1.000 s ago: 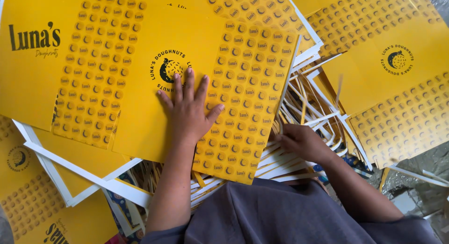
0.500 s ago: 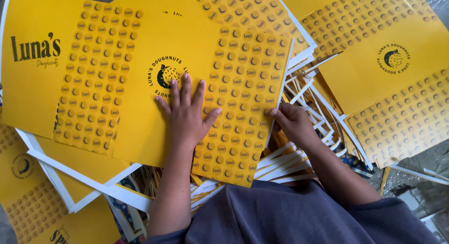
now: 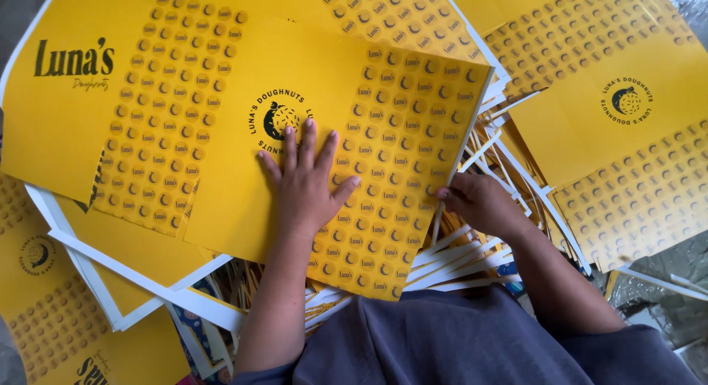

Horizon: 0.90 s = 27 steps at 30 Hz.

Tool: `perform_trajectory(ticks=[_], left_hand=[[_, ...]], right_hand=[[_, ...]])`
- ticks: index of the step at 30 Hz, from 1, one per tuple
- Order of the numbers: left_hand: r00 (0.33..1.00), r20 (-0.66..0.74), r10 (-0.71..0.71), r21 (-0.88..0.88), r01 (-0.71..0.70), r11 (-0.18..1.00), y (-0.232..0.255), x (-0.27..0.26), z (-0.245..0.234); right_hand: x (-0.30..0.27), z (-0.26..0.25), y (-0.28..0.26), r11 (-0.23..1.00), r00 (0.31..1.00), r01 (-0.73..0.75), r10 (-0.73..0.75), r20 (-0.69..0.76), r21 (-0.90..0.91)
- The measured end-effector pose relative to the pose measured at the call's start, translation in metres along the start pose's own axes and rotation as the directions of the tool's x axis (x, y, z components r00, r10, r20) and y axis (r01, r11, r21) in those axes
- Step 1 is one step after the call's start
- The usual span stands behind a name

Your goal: Peeling off waste strips from pre-cut cardboard box templates

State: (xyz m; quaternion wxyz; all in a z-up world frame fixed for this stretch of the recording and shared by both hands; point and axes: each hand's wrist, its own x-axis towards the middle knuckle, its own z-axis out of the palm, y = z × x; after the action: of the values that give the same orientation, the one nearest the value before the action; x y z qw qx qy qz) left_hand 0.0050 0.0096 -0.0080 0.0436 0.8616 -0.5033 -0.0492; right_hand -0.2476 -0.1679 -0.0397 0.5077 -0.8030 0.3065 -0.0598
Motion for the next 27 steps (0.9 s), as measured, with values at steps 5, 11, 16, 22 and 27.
perform_trajectory(ticks=[5, 11, 16, 22, 27], left_hand=[[1.0, 0.01, 0.017, -0.012, -0.017, 1.0, 0.001, -0.001, -0.001], [1.0, 0.0, 0.028, -0.012, -0.028, 1.0, 0.0, -0.001, 0.002], [1.0, 0.021, 0.015, 0.004, -0.015, 1.0, 0.003, -0.002, -0.002], [0.999, 0.048, 0.01, 0.008, -0.011, 1.0, 0.003, -0.001, -0.005], [1.0, 0.01, 0.015, -0.007, -0.015, 1.0, 0.001, -0.001, 0.002]], right_hand=[[-0.006, -0.015, 0.017, 0.964, 0.999, 0.028, -0.02, 0.035, -0.264], [-0.026, -0.025, 0.036, 0.992, 0.991, -0.122, 0.12, -0.055, -0.036], [-0.002, 0.003, 0.06, 0.997, 0.991, -0.064, 0.069, -0.112, 0.04], [0.007, 0.011, 0.05, 0.981, 0.976, -0.09, 0.122, -0.178, 0.174], [-0.009, 0.004, 0.065, 0.988, 0.945, -0.146, 0.151, -0.29, 0.04]])
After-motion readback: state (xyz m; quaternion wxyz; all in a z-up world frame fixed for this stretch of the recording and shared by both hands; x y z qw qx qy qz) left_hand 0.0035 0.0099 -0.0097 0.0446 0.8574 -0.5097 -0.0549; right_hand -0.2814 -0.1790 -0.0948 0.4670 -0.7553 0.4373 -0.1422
